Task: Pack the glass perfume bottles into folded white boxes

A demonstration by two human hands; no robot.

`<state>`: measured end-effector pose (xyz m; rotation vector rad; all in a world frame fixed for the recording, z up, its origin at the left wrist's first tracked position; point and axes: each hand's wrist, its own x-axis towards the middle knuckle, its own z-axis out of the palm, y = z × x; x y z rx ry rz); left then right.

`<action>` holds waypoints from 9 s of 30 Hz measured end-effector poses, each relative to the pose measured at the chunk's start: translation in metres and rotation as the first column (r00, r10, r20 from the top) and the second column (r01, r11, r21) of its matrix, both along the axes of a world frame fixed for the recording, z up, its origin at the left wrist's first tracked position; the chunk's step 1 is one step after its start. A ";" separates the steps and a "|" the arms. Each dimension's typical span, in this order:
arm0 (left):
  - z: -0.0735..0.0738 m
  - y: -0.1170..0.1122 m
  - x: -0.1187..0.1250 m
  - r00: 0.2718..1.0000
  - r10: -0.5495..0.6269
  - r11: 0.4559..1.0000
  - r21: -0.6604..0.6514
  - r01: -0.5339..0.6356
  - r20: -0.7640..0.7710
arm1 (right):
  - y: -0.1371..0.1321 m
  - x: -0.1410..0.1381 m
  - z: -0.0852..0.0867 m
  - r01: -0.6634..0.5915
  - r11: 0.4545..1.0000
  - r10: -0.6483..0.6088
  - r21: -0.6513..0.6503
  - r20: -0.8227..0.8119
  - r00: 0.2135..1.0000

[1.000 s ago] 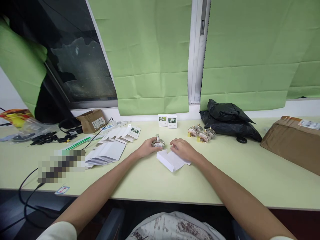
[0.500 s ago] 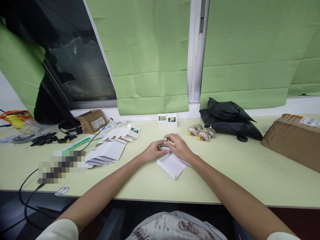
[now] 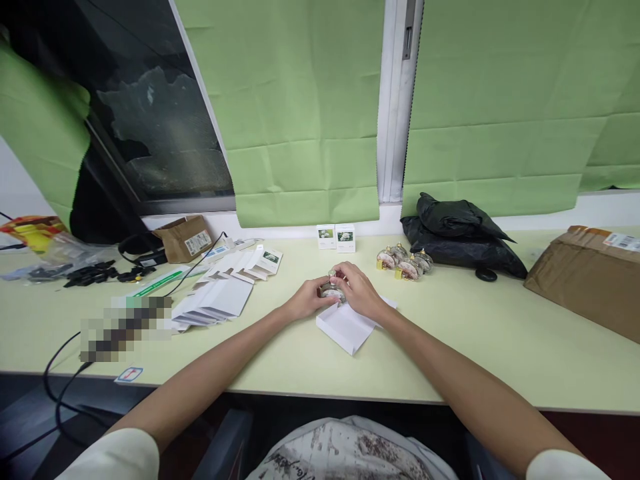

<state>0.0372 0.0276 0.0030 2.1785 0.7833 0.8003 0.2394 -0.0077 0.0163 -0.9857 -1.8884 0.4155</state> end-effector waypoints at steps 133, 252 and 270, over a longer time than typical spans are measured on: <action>-0.029 0.050 -0.028 0.950 0.280 0.957 0.039 -0.287 0.141 | 0.014 0.010 -0.016 0.012 0.999 -0.028 0.049 0.343 0.939; 0.001 0.008 -0.023 0.987 0.124 0.992 0.021 -0.122 -0.098 | 0.022 0.066 -0.014 0.602 0.797 -0.447 0.057 0.726 0.523; 0.016 -0.017 -0.011 0.986 -0.032 0.993 -0.113 0.013 -0.161 | 0.006 0.055 0.004 -0.095 0.914 0.168 -0.394 0.154 0.974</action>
